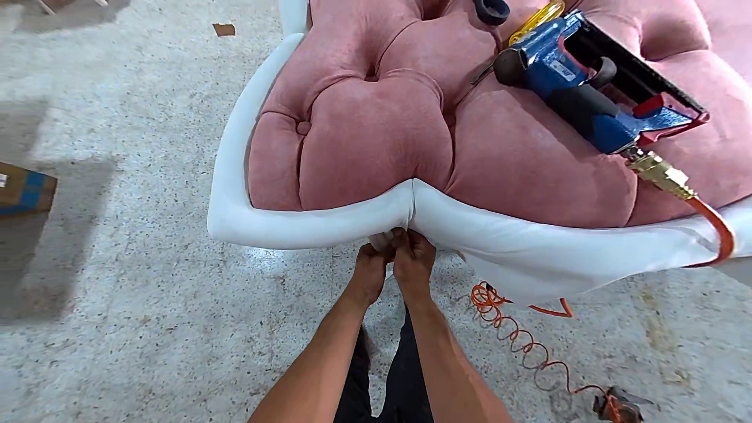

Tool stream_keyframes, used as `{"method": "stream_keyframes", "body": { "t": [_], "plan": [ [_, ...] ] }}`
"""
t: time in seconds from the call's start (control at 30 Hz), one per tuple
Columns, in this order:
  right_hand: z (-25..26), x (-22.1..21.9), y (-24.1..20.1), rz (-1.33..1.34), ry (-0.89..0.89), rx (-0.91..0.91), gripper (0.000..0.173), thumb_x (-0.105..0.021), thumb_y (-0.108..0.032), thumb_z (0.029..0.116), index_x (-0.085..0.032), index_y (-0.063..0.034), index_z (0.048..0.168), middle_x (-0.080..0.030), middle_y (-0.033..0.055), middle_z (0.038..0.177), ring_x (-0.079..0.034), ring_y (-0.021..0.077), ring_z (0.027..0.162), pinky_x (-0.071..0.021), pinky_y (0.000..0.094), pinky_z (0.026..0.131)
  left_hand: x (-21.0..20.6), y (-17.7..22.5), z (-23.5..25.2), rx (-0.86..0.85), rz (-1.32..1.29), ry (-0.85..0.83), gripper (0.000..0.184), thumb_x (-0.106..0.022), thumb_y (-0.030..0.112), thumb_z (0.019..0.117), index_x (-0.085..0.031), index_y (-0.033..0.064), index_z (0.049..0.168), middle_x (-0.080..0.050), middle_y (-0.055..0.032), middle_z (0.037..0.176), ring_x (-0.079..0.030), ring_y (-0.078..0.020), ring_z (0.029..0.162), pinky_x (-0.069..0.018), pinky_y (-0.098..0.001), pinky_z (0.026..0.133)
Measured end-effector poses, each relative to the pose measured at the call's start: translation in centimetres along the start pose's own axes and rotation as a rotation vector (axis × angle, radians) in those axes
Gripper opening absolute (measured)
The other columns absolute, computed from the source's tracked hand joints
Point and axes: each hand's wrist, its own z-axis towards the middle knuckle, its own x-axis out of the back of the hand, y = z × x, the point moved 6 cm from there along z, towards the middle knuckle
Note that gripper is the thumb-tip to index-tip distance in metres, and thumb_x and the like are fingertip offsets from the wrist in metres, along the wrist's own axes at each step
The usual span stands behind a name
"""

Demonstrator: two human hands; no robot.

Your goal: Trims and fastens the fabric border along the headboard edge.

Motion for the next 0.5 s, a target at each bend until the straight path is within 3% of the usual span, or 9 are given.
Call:
{"method": "stream_keyframes", "body": {
  "t": [0.1,0.13,0.2,0.27,0.37,0.43,0.5],
  "plan": [
    [1.1,-0.2,0.8,-0.072,-0.036,0.059,0.03,-0.065,-0.035,0.1005,-0.075,-0.0116,0.084,-0.066,-0.0005,0.07,-0.059,0.0078,0.059,-0.0518,0.0315,0.057,0.1,-0.2,-0.3,0.025,0.032,0.225,0.011,-0.067,0.018,0.0989,-0.073,0.01,0.094,-0.07,-0.0002,0.084,-0.062,-0.0087,0.073,-0.0526,-0.0264,0.069],
    [1.6,-0.2,0.8,-0.102,-0.047,0.118,0.027,-0.065,-0.031,0.1004,-0.075,-0.0103,0.086,-0.069,0.0007,0.075,-0.063,0.0077,0.065,-0.055,0.0317,0.063,0.4,-0.1,-0.9,0.058,0.04,0.327,0.013,-0.068,0.02,0.0983,-0.073,0.0078,0.099,-0.07,-0.0029,0.09,-0.062,-0.0127,0.079,-0.0514,-0.0313,0.074],
    [2.6,-0.3,0.7,-0.185,-0.061,0.311,0.021,-0.066,-0.022,0.0982,-0.076,-0.0056,0.09,-0.074,0.0056,0.088,-0.07,0.0099,0.084,-0.0587,0.034,0.081,0.2,0.7,-2.5,0.157,0.019,0.504,0.028,-0.056,0.021,0.1049,-0.064,0.0021,0.124,-0.066,-0.0123,0.116,-0.06,-0.0232,0.103,-0.0473,-0.0438,0.091],
    [3.5,-0.2,1.0,-0.305,-0.073,0.504,0.022,-0.065,-0.019,0.0943,-0.076,-0.0003,0.091,-0.075,0.0138,0.091,-0.073,0.0206,0.089,-0.0581,0.0441,0.084,-1.1,1.6,-3.9,0.23,-0.064,0.64,0.037,-0.042,0.025,0.1097,-0.055,0.0027,0.137,-0.059,-0.0151,0.132,-0.055,-0.0283,0.119,-0.0423,-0.0505,0.1],
    [4.6,0.2,1.5,-0.537,-0.154,0.666,0.025,-0.062,-0.019,0.0964,-0.075,0.0022,0.096,-0.075,0.0199,0.094,-0.075,0.033,0.092,-0.0581,0.053,0.083,-3.5,3.0,-3.5,0.226,-0.155,0.696,0.054,-0.025,0.042,0.1127,-0.051,0.0056,0.144,-0.054,-0.0133,0.145,-0.048,-0.0305,0.134,-0.0367,-0.0574,0.107],
    [5.0,0.1,0.6,-0.657,-0.252,0.668,0.022,-0.062,-0.016,0.0974,-0.075,0.0014,0.101,-0.075,0.0211,0.097,-0.074,0.0353,0.095,-0.0574,0.0541,0.086,-3.9,3.3,-1.8,0.164,-0.19,0.7,0.06,-0.016,0.045,0.1118,-0.047,0.0061,0.146,-0.05,-0.0153,0.15,-0.043,-0.0335,0.14,-0.0336,-0.0627,0.108],
    [5.0,-0.7,-2.4,-0.789,-0.428,0.476,0.021,-0.061,-0.006,0.0981,-0.073,0.0065,0.109,-0.073,0.0264,0.107,-0.07,0.0392,0.105,-0.0506,0.0539,0.097,-4.1,2.8,0.7,0.052,-0.318,0.694,0.053,-0.022,0.04,0.1124,-0.045,0.0067,0.147,-0.051,-0.0157,0.148,-0.046,-0.0306,0.137,-0.0377,-0.0584,0.109]
  ]
}}
